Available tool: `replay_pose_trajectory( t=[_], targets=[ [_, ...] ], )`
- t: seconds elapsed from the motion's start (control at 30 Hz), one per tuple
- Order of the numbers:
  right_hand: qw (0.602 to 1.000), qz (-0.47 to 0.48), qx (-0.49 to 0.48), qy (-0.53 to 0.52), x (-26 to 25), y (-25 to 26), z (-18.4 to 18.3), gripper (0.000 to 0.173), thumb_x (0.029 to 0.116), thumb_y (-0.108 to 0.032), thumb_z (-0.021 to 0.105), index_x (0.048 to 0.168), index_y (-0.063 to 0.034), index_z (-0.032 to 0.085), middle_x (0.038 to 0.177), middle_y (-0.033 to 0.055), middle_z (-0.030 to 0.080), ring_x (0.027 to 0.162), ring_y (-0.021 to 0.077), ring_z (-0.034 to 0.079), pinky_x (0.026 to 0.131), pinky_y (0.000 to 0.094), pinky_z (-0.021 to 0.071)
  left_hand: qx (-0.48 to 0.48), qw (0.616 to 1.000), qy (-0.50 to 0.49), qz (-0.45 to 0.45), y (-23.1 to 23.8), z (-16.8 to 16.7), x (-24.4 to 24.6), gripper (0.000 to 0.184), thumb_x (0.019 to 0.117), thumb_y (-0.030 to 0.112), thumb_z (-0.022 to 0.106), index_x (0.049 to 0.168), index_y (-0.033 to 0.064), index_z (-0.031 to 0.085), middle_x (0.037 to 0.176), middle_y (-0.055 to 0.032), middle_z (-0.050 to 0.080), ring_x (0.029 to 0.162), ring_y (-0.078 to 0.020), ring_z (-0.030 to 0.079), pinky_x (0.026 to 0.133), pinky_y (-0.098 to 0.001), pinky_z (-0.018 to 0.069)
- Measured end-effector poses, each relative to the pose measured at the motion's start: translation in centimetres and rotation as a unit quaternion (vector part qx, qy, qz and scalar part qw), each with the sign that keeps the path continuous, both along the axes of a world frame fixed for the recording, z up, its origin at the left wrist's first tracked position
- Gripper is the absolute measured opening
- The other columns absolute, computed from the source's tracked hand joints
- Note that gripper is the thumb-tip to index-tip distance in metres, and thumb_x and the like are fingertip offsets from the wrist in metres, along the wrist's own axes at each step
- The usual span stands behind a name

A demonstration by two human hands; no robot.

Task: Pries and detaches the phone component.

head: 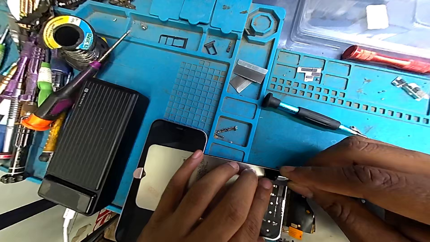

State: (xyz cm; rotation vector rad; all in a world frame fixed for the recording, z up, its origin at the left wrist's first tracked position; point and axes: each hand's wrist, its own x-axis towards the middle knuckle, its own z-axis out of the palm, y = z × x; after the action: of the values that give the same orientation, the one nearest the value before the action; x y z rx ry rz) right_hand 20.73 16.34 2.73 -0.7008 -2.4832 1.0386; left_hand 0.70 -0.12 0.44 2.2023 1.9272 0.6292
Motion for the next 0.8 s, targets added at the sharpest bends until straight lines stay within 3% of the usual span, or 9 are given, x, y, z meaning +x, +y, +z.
replay_pose_trajectory(
  t=[0.47,0.8],
  targets=[
    [0.999,-0.034,-0.004,0.001,-0.01,0.04,-0.24,0.012,0.0934,-0.011,0.07,0.098,-0.0144,0.08,0.093,-0.0035,0.072,0.087,0.0046,0.066,0.071,0.0211,0.0543,-0.005,1.0,0.006,-0.001,0.04,0.12,-0.02,0.046,0.1005,0.039,0.061,0.141,0.0173,0.062,0.144,-0.0026,0.061,0.14,-0.0246,0.049,0.121,-0.0561,0.0279],
    [1.0,-0.026,0.007,-0.001,-0.27,-0.11,-0.39,0.012,0.0938,-0.012,0.07,0.098,-0.0159,0.081,0.091,-0.0034,0.072,0.087,0.0058,0.066,0.07,0.0223,0.052,-0.005,1.0,0.01,-0.002,0.12,0.16,0.0,0.046,0.1003,0.039,0.062,0.14,0.017,0.063,0.143,-0.0027,0.061,0.14,-0.0243,0.049,0.12,-0.056,0.0281]
  ],
)
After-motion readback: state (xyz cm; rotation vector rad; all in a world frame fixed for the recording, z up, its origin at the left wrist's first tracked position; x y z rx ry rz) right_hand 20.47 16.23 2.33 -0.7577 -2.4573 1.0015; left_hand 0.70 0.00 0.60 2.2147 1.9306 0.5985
